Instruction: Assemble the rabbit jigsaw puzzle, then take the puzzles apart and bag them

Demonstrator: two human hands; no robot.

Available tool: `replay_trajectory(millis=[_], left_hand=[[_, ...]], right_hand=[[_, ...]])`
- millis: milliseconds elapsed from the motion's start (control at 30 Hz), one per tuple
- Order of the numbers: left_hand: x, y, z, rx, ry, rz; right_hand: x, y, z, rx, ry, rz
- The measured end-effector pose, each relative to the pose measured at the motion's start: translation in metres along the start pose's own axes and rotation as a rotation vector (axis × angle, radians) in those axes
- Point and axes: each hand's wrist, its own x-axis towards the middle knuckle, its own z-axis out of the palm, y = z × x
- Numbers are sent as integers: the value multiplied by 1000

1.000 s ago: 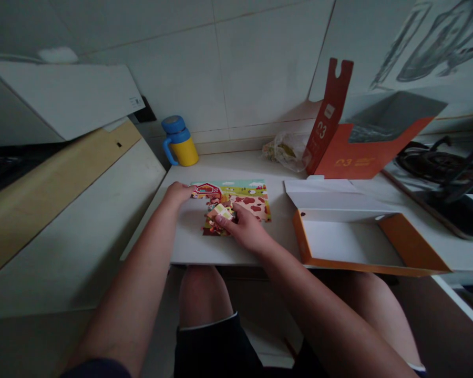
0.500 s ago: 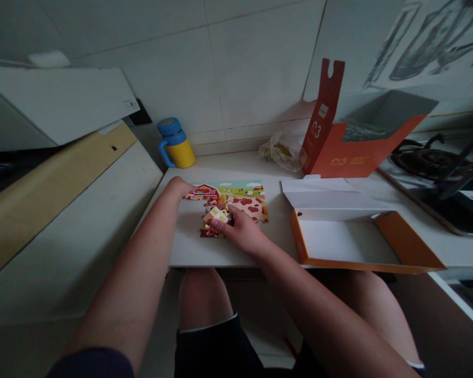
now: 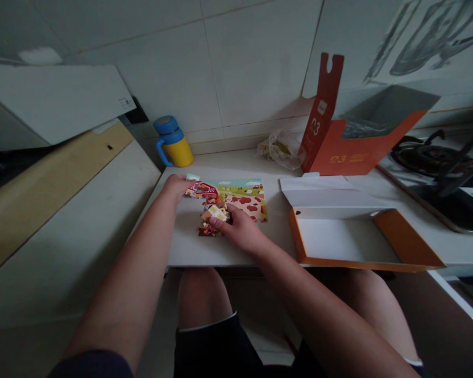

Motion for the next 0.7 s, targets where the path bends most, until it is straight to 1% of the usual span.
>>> replay_trajectory(millis=[67,100,167,233,333,400,467,500,567,633,700], left_hand=[[-13,6,1,-83,22,54],[-21,9,3,-132,12,86],[-43,14,10,-223,-56,135],[-69,19,22,-364,-190,162],[-106,24,45,-473,-220,181],[-123,27,59,-470,-209,196],[-133,29,67,-452,-198,204],[-136,29,69,-467,-196,208],[-137,27,68,-542,-172,213],[-135,23,64,-600,-95,216],[-132,18,57,-578,-2,209]], right_hand=[[2,4,1,72,16,7],[3,6,1,115,36,10],[5,10,3,211,98,6],[7,13,6,314,168,6],[9,14,7,434,248,30],[9,14,7,453,288,47],[9,13,6,440,327,67],[9,13,6,451,339,77],[9,11,6,529,323,90],[9,8,6,634,285,92],[9,6,7,695,274,90]])
